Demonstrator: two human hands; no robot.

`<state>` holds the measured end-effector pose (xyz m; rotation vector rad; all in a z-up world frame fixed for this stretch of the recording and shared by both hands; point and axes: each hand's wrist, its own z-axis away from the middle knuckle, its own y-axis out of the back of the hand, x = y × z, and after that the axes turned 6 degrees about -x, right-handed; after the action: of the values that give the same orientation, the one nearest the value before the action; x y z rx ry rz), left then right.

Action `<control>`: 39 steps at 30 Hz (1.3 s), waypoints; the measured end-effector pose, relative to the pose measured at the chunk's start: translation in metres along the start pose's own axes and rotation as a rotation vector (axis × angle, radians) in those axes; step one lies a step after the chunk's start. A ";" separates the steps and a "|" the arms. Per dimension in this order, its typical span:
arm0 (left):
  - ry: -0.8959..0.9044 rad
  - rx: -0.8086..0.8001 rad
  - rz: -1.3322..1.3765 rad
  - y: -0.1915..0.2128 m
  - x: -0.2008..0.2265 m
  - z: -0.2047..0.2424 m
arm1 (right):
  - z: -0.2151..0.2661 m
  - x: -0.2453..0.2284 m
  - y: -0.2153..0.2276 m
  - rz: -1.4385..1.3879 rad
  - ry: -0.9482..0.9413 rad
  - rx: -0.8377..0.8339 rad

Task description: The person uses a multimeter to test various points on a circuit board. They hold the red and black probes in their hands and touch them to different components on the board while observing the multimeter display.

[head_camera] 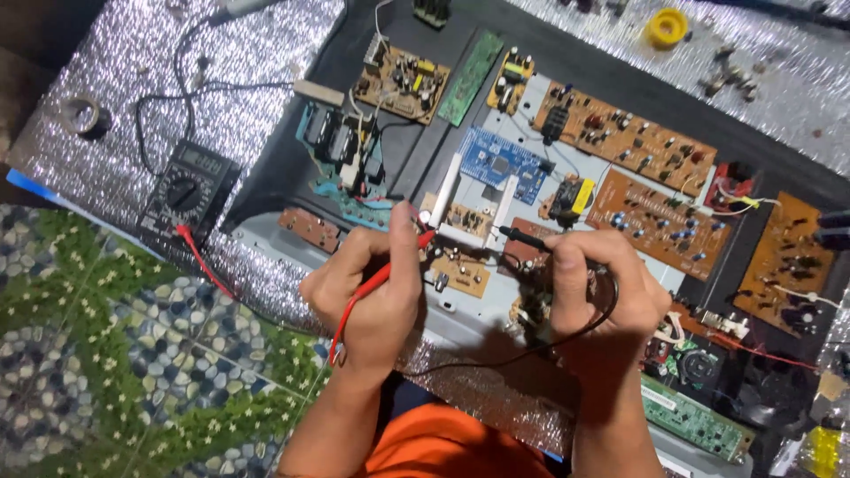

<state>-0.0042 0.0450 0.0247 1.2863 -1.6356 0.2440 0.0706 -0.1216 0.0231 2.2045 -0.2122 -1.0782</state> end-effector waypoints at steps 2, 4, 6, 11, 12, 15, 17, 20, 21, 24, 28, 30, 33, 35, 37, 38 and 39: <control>-0.009 0.002 -0.031 0.000 -0.006 -0.002 | -0.005 -0.002 0.000 0.055 0.013 0.002; -0.011 0.003 -0.064 -0.002 -0.011 -0.004 | -0.010 -0.003 0.002 0.111 0.023 -0.001; 0.050 -0.019 -0.046 -0.004 -0.016 -0.006 | -0.015 -0.003 0.002 0.094 0.018 -0.045; 0.069 -0.090 0.060 -0.011 -0.012 -0.013 | -0.029 -0.004 0.005 0.052 0.010 -0.097; 0.086 -0.109 0.062 -0.013 -0.011 -0.014 | -0.032 -0.003 0.006 0.021 0.004 -0.103; 0.098 -0.101 0.048 -0.017 -0.018 -0.015 | -0.041 -0.003 0.008 0.008 -0.010 -0.139; 0.096 -0.126 0.051 -0.018 -0.020 -0.017 | -0.048 -0.004 0.010 -0.020 -0.015 -0.181; 0.082 -0.147 0.032 -0.018 -0.018 -0.021 | -0.054 0.008 0.006 -0.044 0.032 -0.262; 0.067 -0.145 0.018 -0.019 -0.017 -0.023 | -0.054 0.014 0.005 -0.034 0.082 -0.298; 0.112 -0.214 0.047 -0.022 -0.009 -0.026 | -0.069 -0.003 0.002 -0.064 -0.014 -0.354; 0.072 -0.242 0.010 -0.022 -0.011 -0.031 | -0.068 0.004 -0.005 -0.138 -0.061 -0.390; 0.029 -0.244 -0.021 -0.023 -0.011 -0.032 | -0.063 0.016 -0.005 0.031 -0.054 -0.495; 0.071 -0.294 0.076 -0.021 -0.006 -0.034 | -0.070 0.008 -0.006 0.006 -0.038 -0.513; 0.035 -0.301 0.048 -0.021 -0.006 -0.036 | -0.076 -0.001 -0.006 -0.027 -0.007 -0.490; -0.001 -0.305 0.020 -0.021 -0.005 -0.037 | -0.077 -0.001 -0.005 -0.060 0.027 -0.467; 0.011 -0.306 0.018 -0.021 -0.004 -0.038 | -0.075 0.003 -0.004 -0.074 0.052 -0.489; 0.023 -0.305 0.014 -0.020 -0.003 -0.039 | -0.074 0.008 -0.005 -0.090 0.080 -0.512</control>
<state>0.0342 0.0642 0.0328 1.0366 -1.5918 0.0149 0.1306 -0.0845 0.0479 1.7997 0.1845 -0.9609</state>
